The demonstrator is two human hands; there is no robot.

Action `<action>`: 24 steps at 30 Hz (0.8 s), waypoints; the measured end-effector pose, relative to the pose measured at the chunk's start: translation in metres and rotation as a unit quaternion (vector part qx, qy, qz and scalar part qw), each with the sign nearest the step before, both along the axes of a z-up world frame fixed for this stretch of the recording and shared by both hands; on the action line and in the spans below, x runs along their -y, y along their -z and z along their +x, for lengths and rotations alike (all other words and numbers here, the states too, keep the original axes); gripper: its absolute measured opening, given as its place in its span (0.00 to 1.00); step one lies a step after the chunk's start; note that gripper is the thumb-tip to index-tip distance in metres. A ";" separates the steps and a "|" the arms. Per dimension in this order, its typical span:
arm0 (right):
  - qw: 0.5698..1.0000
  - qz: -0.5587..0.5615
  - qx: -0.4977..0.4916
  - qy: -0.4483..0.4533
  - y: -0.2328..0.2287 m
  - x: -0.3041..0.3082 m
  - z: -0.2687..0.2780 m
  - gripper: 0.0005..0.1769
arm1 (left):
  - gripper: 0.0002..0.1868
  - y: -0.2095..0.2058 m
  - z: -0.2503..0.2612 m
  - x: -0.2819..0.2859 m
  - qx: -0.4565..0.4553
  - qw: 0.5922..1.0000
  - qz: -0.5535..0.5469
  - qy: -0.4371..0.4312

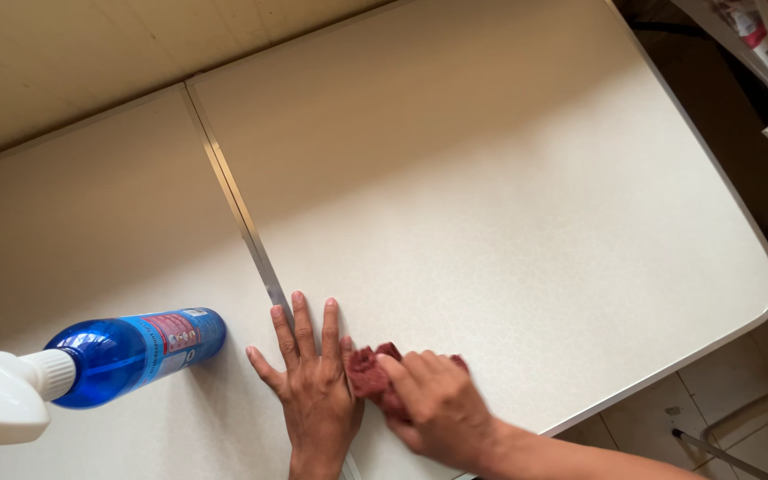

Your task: The person wipes a white tabletop with a red cloth while holding a blue spray bottle nearby. The person repeatedly wipes the surface in circular and linear motions across the entire table.

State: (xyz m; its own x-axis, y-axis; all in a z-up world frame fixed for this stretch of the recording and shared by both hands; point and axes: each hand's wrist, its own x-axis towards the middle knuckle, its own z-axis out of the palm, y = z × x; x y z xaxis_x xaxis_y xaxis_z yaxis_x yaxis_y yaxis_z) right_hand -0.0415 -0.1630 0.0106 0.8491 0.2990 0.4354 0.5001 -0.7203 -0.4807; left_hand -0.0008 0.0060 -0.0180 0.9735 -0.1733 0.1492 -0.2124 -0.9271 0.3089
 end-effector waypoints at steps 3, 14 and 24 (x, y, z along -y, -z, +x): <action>0.998 -0.039 -0.012 0.037 0.006 0.041 0.006 0.12 | 0.27 0.002 0.000 0.000 0.001 1.000 0.001 -0.006; 0.853 -0.150 -0.184 0.464 0.028 0.169 -0.012 0.19 | 0.27 0.005 -0.001 0.005 0.000 1.000 0.013 -0.016; 0.993 -0.040 -0.053 0.094 0.007 0.014 -0.028 0.15 | 0.28 -0.009 -0.003 -0.005 0.006 1.000 -0.008 -0.001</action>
State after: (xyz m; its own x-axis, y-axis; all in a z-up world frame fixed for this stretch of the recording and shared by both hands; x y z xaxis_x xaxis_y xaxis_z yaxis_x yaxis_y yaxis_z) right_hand -0.0697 -0.1765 0.0036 0.9327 0.1614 0.3225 0.3036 -0.8339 -0.4608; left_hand -0.0043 0.0111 -0.0088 0.9720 -0.1694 0.1631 -0.2147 -0.9223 0.3215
